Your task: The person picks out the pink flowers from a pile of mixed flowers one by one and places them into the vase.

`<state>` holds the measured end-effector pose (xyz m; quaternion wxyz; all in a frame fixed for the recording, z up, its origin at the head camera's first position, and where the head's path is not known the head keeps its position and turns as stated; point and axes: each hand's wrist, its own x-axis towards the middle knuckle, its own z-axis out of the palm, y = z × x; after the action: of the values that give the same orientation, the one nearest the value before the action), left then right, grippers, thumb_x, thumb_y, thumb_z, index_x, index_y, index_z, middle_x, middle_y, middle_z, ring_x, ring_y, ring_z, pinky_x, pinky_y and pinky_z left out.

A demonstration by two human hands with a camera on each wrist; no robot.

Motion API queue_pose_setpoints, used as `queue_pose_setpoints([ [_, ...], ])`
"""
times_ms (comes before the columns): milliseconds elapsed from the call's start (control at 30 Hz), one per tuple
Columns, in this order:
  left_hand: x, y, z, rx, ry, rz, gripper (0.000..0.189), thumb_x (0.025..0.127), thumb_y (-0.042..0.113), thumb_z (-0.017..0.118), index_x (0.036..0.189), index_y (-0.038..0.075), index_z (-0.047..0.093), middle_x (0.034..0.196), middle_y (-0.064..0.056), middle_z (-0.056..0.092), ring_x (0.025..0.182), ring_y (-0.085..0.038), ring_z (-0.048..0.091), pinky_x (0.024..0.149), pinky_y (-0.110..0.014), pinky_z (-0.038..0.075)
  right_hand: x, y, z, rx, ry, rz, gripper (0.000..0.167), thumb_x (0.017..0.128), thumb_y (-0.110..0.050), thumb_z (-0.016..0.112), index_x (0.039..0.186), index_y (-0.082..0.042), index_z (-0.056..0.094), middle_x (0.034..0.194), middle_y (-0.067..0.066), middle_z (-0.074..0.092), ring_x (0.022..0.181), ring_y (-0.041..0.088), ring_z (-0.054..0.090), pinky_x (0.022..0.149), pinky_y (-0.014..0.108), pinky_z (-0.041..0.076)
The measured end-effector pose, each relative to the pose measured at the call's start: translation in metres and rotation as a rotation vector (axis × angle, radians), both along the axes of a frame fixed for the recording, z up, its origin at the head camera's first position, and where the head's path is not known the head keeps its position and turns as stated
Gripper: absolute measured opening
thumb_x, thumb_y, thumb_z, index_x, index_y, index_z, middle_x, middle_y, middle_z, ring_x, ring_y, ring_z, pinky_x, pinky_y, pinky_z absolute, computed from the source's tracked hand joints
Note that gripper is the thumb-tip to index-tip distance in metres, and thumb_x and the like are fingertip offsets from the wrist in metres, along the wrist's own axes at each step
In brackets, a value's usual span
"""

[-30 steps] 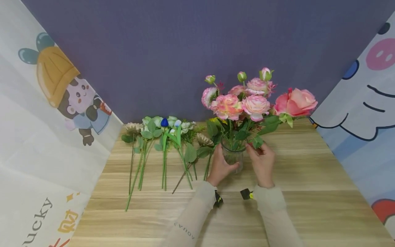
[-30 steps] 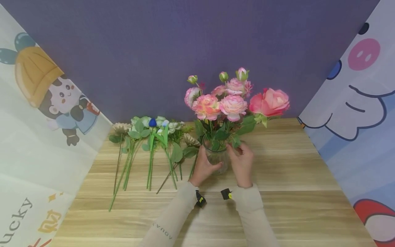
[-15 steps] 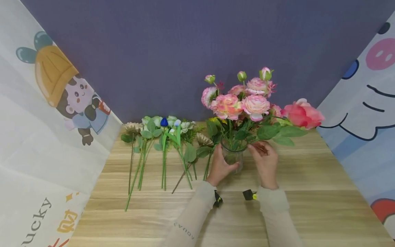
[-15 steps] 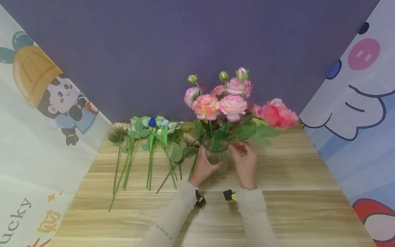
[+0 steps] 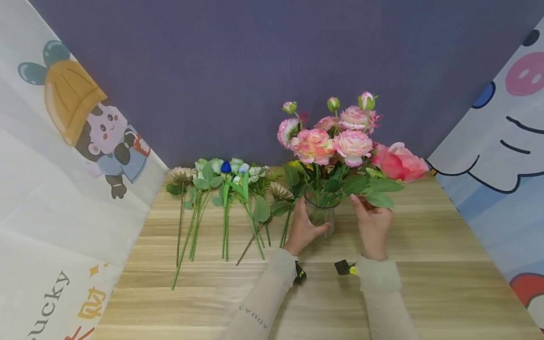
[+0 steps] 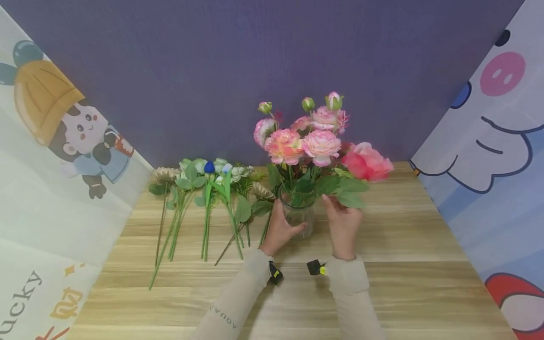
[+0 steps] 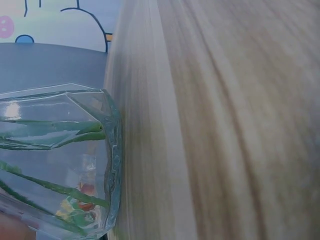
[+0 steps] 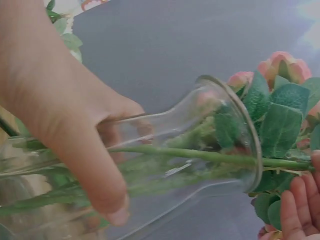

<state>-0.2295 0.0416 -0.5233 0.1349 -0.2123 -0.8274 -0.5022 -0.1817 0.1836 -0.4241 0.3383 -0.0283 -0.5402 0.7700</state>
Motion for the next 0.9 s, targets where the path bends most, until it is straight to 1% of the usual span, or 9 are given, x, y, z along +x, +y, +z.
queue_pose_setpoints([
  [167, 0.0, 0.001, -0.001, 0.008, 0.001, -0.006, 0.1, 0.069, 0.027, 0.084, 0.145, 0.008, 0.022, 0.137, -0.012, 0.038, 0.126, -0.022, 0.041, 0.104, -0.037, 0.038, 0.0, -0.004, -0.004, 0.048, -0.03, 0.004, 0.022, 0.078, 0.009, 0.07, 0.097, -0.002, 0.065, 0.085, 0.003, 0.067, 0.077, 0.011, 0.064, 0.072, 0.02, 0.053],
  [367, 0.001, 0.003, -0.001, 0.013, -0.024, -0.02, 0.1, 0.07, 0.026, 0.083, 0.146, 0.008, 0.021, 0.139, -0.012, 0.037, 0.128, -0.023, 0.039, 0.105, -0.038, 0.037, 0.001, -0.003, -0.009, 0.067, -0.075, -0.026, 0.026, 0.077, 0.012, 0.07, 0.094, -0.007, 0.066, 0.084, 0.001, 0.066, 0.077, 0.011, 0.064, 0.072, 0.019, 0.052],
  [533, 0.0, 0.005, 0.0, 0.021, -0.036, -0.04, 0.1, 0.069, 0.024, 0.084, 0.146, 0.008, 0.021, 0.139, -0.012, 0.037, 0.128, -0.022, 0.039, 0.106, -0.037, 0.036, 0.002, 0.001, -0.011, 0.097, -0.105, -0.039, 0.023, 0.077, 0.006, 0.073, 0.095, -0.007, 0.066, 0.084, 0.0, 0.066, 0.077, 0.01, 0.064, 0.072, 0.018, 0.052],
  [633, -0.001, 0.006, 0.0, 0.022, -0.046, -0.043, 0.099, 0.07, 0.024, 0.083, 0.146, 0.008, 0.021, 0.139, -0.012, 0.036, 0.128, -0.022, 0.04, 0.105, -0.037, 0.037, 0.004, 0.004, -0.013, 0.127, -0.108, -0.029, 0.023, 0.077, 0.005, 0.073, 0.096, -0.006, 0.066, 0.084, -0.001, 0.067, 0.078, 0.01, 0.064, 0.072, 0.018, 0.052],
  [767, -0.001, 0.005, 0.002, 0.041, -0.091, -0.057, 0.097, 0.071, 0.026, 0.082, 0.145, 0.007, 0.022, 0.14, -0.012, 0.036, 0.128, -0.023, 0.039, 0.106, -0.037, 0.036, 0.005, 0.012, -0.019, 0.19, -0.101, -0.01, 0.021, 0.078, 0.008, 0.07, 0.097, 0.001, 0.068, 0.085, -0.003, 0.069, 0.08, 0.008, 0.065, 0.073, 0.017, 0.052],
  [833, 0.0, 0.003, 0.003, 0.05, -0.138, -0.069, 0.099, 0.072, 0.03, 0.081, 0.146, 0.008, 0.021, 0.143, -0.013, 0.034, 0.13, -0.024, 0.037, 0.106, -0.039, 0.035, 0.007, 0.018, -0.023, 0.235, -0.086, -0.007, 0.018, 0.079, 0.011, 0.068, 0.095, 0.004, 0.069, 0.086, -0.005, 0.069, 0.081, 0.007, 0.065, 0.074, 0.016, 0.052],
  [900, 0.001, -0.002, 0.003, 0.059, -0.19, -0.091, 0.102, 0.073, 0.033, 0.081, 0.148, 0.009, 0.017, 0.147, -0.013, 0.029, 0.134, -0.026, 0.033, 0.107, -0.042, 0.034, 0.009, 0.024, -0.027, 0.267, -0.047, 0.016, 0.014, 0.081, 0.013, 0.064, 0.093, 0.008, 0.068, 0.087, -0.005, 0.07, 0.082, 0.007, 0.065, 0.074, 0.015, 0.051],
])
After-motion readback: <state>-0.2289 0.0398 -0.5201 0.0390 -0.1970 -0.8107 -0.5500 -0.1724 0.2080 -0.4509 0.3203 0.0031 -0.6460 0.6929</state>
